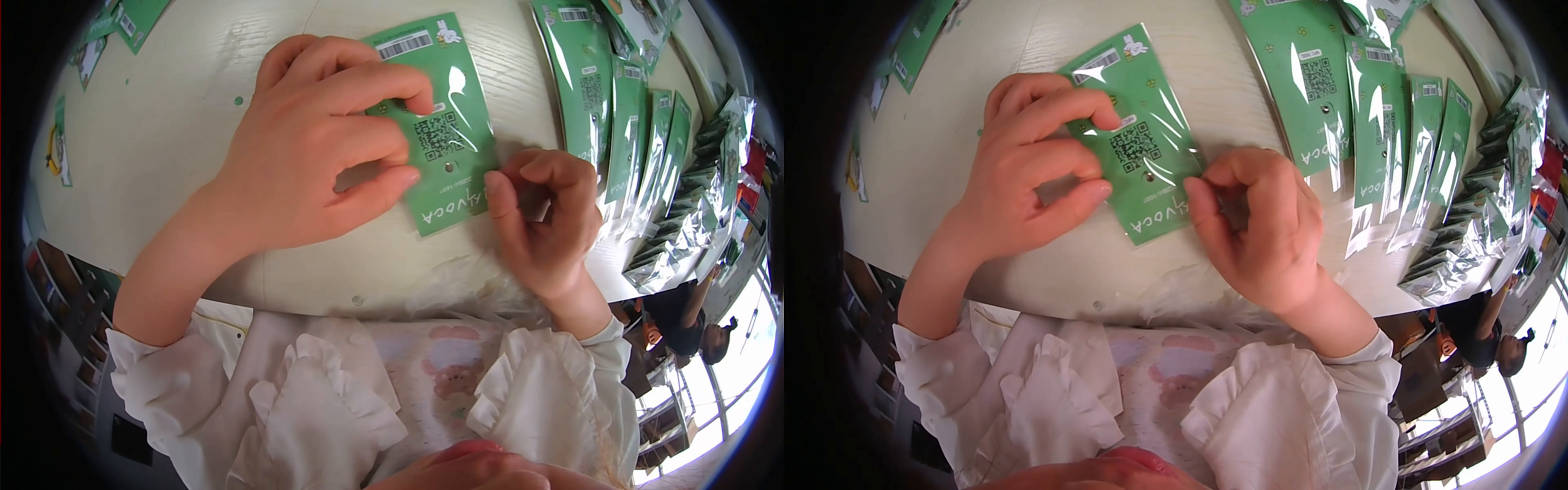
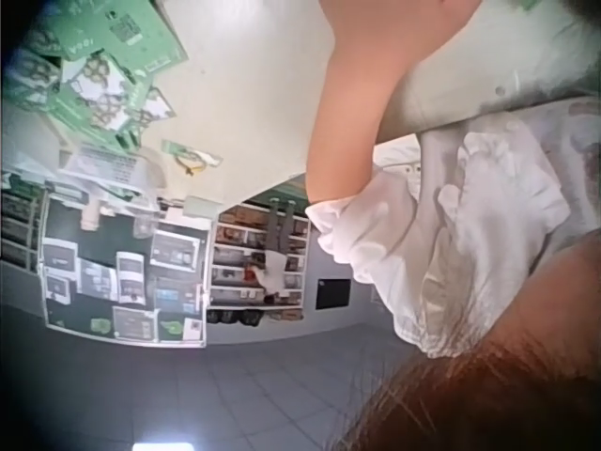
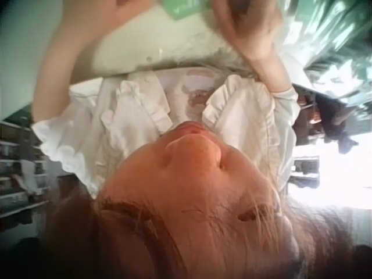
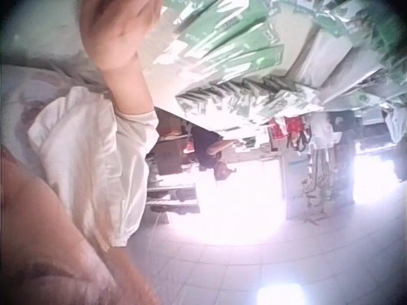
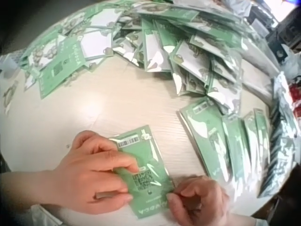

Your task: The person packs green cards into clear plastic sleeves by hand, taking cards from stacks and inserting them into the sleeves.

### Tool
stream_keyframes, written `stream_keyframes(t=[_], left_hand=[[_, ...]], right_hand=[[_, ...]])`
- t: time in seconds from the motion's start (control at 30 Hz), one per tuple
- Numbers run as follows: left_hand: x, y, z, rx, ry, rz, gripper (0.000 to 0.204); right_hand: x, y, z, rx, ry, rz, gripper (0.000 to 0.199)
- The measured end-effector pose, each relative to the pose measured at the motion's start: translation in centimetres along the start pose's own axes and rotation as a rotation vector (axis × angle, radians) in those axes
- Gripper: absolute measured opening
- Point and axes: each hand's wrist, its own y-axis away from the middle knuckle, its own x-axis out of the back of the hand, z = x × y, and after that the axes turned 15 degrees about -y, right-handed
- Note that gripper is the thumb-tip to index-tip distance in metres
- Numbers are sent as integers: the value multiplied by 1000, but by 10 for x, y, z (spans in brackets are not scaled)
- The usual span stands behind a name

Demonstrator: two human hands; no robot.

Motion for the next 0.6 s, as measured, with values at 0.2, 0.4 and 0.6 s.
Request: stream_keyframes(t=[0.2,0.4,0.6], left_hand=[[3,-2,4,29,-24,-39,13],[3,-5,4,22,-42,-56,14],[1,-5,5,20,-57,-49,16]], right_hand=[[5,-7,-7,-80,15,-27,25],[6,-10,-5,-146,-38,-39,23],[6,-15,-7,-92,42,-103,18]])
